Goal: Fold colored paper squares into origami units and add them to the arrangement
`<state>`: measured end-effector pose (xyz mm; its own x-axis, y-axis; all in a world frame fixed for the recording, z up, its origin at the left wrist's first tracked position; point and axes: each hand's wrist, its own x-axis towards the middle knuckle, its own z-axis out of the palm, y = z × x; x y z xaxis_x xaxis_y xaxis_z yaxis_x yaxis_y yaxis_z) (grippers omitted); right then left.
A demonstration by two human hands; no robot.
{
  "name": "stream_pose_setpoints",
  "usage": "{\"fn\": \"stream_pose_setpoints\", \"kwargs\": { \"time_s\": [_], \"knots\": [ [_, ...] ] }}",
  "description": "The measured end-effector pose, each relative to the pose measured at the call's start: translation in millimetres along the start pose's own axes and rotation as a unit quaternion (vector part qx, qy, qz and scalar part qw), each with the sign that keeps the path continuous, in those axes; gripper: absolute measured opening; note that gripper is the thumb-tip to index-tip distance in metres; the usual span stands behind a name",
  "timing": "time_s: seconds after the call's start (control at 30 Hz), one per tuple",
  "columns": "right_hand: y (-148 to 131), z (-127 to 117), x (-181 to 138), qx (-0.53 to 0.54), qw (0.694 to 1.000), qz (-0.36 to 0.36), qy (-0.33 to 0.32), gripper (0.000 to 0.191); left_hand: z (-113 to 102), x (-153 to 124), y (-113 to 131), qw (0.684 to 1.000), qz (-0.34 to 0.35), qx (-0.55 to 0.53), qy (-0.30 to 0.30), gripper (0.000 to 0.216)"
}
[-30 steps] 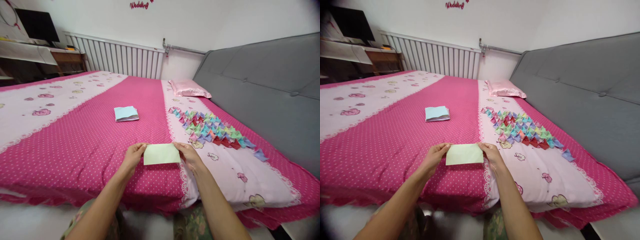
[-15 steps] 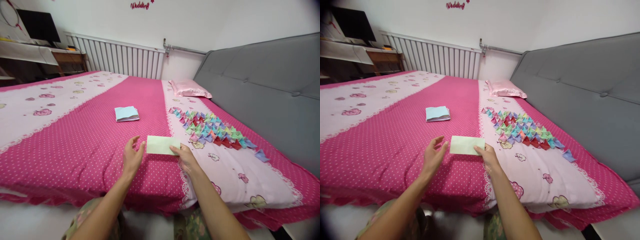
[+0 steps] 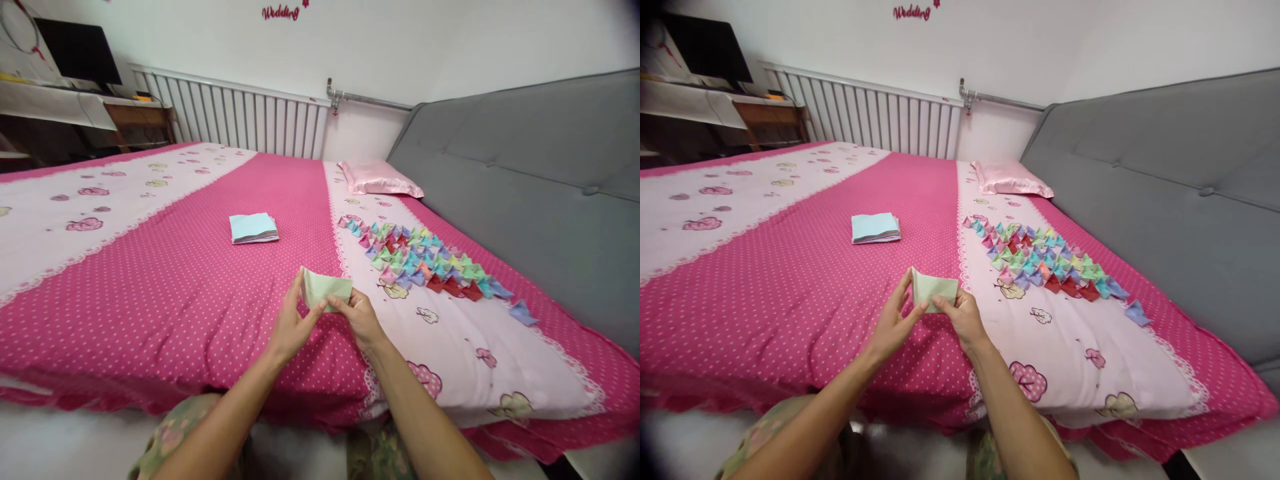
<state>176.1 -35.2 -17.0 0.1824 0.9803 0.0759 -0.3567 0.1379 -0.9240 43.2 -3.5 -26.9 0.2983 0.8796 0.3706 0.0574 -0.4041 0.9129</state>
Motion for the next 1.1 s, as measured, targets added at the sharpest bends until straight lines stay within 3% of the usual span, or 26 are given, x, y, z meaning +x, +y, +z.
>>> {"fn": "stream_pose_setpoints", "kwargs": {
  "time_s": [0.13, 0.33, 0.57, 0.7, 0.77, 0.9, 1.0, 1.03, 1.1],
  "knots": [
    [3.2, 0.7, -0.8, -0.004, 0.999, 0.004, -0.032, 0.024, 5.7, 2.2, 1.1, 0.981, -0.048, -0.187, -0.014, 0.072],
    [5.3, 4.0, 0.7, -0.029, 0.999, 0.009, -0.03, 0.029, 4.4, 2.5, 13.4, 0.959, -0.105, -0.258, -0.048, 0.058],
    [9.6, 3.1, 1.0, -0.087, 0.996, -0.015, 0.006, 0.028, 1.2, 1.4, 13.8, 0.961, -0.143, -0.227, -0.068, 0.034],
    [11.9, -1.7, 3.4, -0.153, 0.981, -0.071, 0.096, 0.031, 0.2, 0.7, 15.1, 0.954, -0.169, -0.24, -0.063, 0.033],
    [10.5, -1.8, 3.6, -0.159, 0.978, -0.083, 0.107, 0.033, -0.1, -0.3, 14.7, 0.951, -0.175, -0.244, -0.069, 0.033],
    [6.4, 1.4, 2.2, -0.059, 0.998, -0.015, 0.029, 0.024, -4.8, 2.7, 16.2, 0.965, -0.162, -0.187, -0.085, 0.035],
    [6.7, 0.8, 3.7, 0.011, 0.998, 0.034, 0.051, 0.023, -21.7, 12.4, 24.9, 0.978, -0.13, -0.116, -0.117, 0.039],
    [7.5, -0.2, 5.1, 0.029, 0.996, 0.049, 0.068, 0.024, -31.5, 14.6, 28.9, 0.981, -0.129, -0.093, -0.108, 0.042],
    [9.7, -2.3, 8.6, 0.045, 0.992, 0.072, 0.088, 0.026, -57.6, 11.6, 36.1, 0.991, -0.124, -0.037, -0.029, 0.042]
  ]
}}
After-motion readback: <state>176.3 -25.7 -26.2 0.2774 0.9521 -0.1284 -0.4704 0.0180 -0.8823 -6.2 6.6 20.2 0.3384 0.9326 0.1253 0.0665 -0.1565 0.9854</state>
